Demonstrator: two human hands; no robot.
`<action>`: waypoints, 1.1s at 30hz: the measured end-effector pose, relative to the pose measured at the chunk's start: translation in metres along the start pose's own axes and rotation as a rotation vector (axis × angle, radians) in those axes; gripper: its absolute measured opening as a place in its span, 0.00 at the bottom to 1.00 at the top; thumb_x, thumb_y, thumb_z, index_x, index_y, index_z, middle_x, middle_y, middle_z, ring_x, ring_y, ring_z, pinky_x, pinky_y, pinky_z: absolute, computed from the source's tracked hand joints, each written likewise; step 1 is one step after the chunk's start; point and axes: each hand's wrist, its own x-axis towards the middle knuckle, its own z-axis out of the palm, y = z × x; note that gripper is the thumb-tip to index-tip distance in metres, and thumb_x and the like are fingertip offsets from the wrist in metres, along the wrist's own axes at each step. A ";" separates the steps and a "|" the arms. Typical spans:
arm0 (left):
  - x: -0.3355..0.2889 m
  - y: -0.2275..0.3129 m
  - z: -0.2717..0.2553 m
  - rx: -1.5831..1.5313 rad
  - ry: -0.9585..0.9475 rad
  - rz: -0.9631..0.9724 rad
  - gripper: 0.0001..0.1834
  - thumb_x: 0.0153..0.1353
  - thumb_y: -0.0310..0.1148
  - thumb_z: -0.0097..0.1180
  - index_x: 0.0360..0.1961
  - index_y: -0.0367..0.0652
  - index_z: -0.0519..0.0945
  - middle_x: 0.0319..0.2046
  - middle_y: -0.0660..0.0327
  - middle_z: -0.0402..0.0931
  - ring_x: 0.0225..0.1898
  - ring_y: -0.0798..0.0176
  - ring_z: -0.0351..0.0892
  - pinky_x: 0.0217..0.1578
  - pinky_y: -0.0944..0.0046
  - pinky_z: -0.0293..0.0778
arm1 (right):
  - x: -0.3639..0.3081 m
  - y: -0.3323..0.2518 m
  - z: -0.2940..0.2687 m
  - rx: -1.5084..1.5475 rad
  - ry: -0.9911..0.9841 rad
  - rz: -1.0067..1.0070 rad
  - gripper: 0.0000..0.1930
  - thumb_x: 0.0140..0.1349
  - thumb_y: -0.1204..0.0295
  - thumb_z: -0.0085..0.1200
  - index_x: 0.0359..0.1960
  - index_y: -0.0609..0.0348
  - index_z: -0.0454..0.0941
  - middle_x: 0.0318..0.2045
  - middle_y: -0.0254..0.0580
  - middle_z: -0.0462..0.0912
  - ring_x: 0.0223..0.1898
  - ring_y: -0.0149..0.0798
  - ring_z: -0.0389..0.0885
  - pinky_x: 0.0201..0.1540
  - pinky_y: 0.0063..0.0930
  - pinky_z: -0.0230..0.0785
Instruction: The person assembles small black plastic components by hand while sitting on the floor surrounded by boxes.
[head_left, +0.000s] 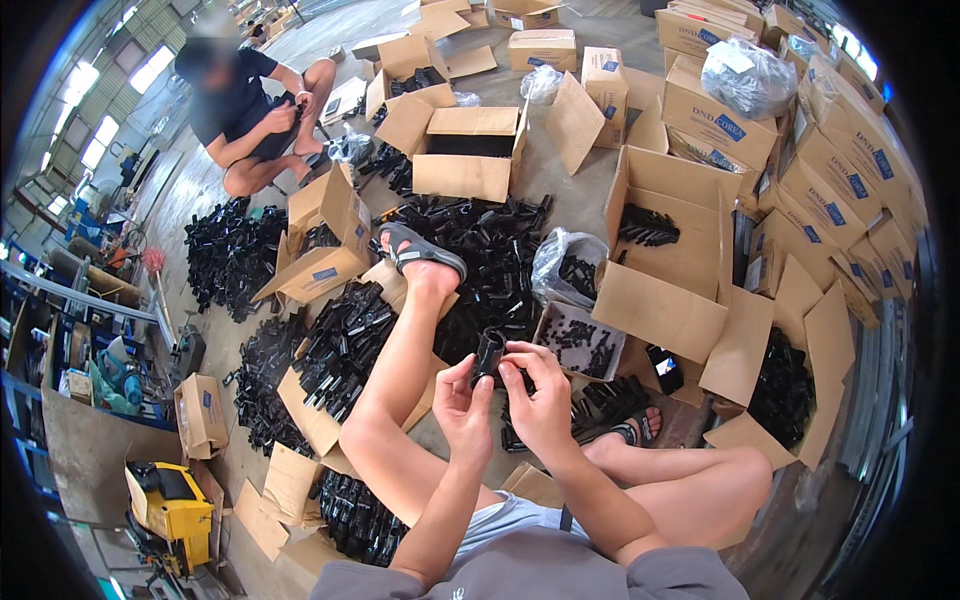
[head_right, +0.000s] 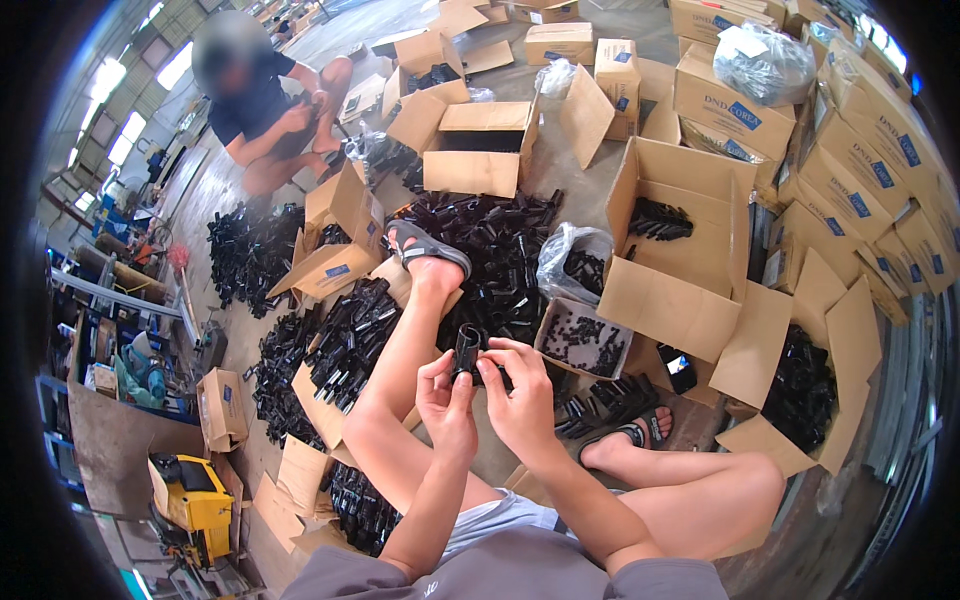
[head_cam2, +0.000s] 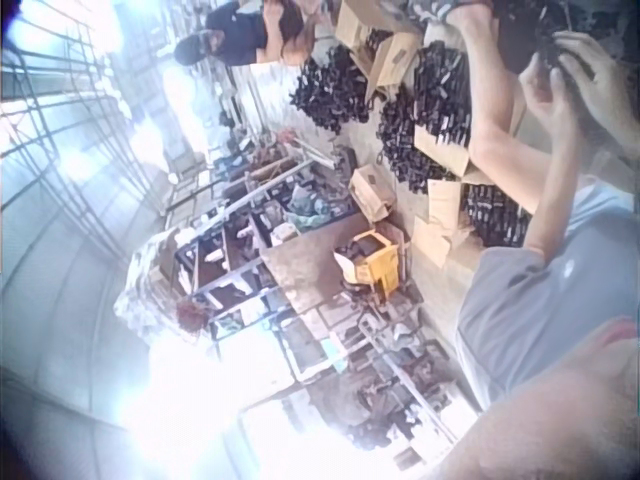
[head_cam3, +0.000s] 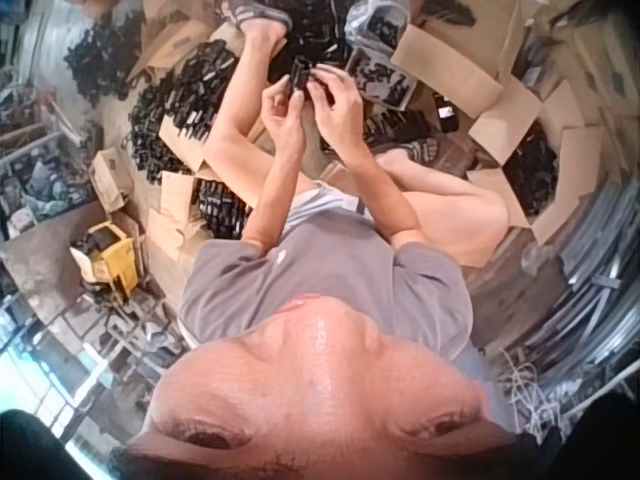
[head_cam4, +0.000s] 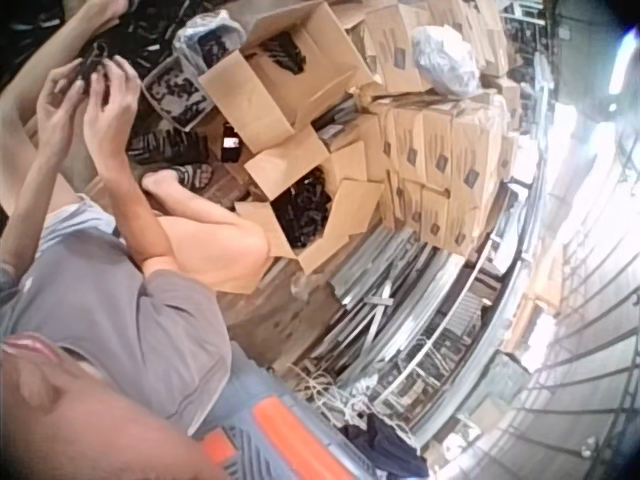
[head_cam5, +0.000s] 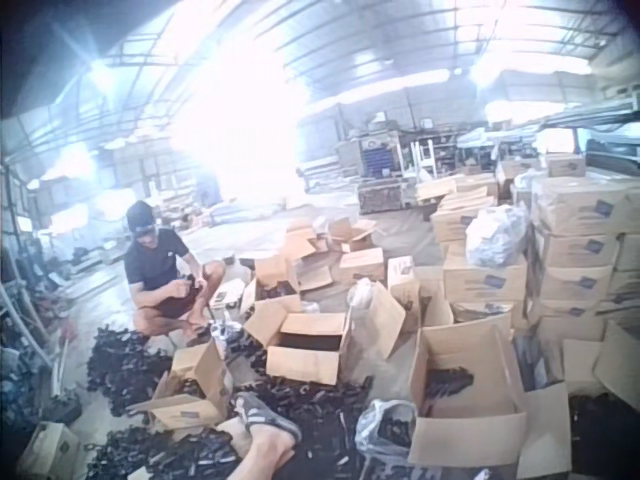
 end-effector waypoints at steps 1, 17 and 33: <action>0.000 0.003 0.003 -0.059 0.021 -0.038 0.18 0.68 0.16 0.57 0.58 0.35 0.72 0.54 0.53 0.78 0.55 0.64 0.79 0.56 0.64 0.77 | 0.000 -0.001 0.000 -0.068 0.035 -0.080 0.07 0.63 0.75 0.62 0.40 0.64 0.82 0.46 0.51 0.84 0.49 0.52 0.84 0.54 0.39 0.74; -0.003 0.003 -0.002 -0.022 0.021 -0.060 0.17 0.70 0.19 0.55 0.59 0.39 0.71 0.55 0.56 0.77 0.54 0.65 0.79 0.51 0.65 0.81 | -0.008 0.008 0.005 0.072 -0.055 -0.018 0.07 0.70 0.73 0.56 0.40 0.67 0.78 0.48 0.55 0.81 0.50 0.55 0.81 0.54 0.43 0.73; 0.042 0.002 -0.056 -0.030 -0.278 -0.463 0.21 0.65 0.24 0.65 0.58 0.39 0.74 0.52 0.58 0.81 0.54 0.68 0.80 0.58 0.67 0.75 | 0.007 0.040 -0.022 -0.051 -0.405 0.357 0.19 0.59 0.64 0.71 0.49 0.61 0.86 0.36 0.45 0.87 0.25 0.29 0.75 0.31 0.28 0.70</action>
